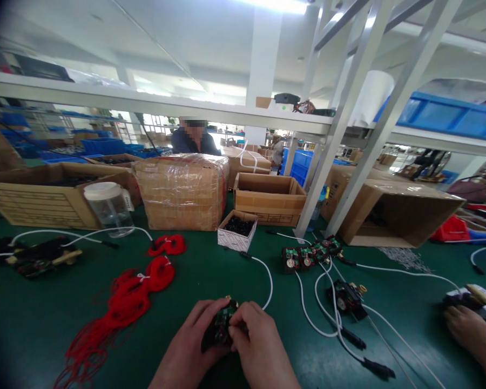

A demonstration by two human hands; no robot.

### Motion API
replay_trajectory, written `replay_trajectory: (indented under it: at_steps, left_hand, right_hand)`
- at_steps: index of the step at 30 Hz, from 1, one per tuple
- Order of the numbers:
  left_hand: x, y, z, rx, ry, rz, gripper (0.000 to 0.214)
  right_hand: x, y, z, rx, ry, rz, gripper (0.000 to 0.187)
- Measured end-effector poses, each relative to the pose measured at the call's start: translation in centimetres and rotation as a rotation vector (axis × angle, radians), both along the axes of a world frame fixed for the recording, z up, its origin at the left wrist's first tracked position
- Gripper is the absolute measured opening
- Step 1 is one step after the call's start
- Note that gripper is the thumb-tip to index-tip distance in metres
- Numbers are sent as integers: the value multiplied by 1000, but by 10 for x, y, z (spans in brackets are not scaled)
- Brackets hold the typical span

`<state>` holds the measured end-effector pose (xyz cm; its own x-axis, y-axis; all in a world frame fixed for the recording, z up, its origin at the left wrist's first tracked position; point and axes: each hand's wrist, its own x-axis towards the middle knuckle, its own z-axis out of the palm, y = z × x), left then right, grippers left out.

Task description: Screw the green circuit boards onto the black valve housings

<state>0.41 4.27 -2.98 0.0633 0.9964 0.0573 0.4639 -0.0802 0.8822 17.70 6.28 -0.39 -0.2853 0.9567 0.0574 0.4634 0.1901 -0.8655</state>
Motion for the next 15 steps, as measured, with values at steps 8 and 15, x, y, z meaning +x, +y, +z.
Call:
replay_trajectory:
  at_steps: [8,15]
  left_hand:
    - [0,2,5,23,-22,17,66]
    - [0,2,5,25,-9,14,66]
  right_hand:
    - [-3,6,7,-70,-15,1,15]
    - [-6,-2,-13,-98,101,-96,9]
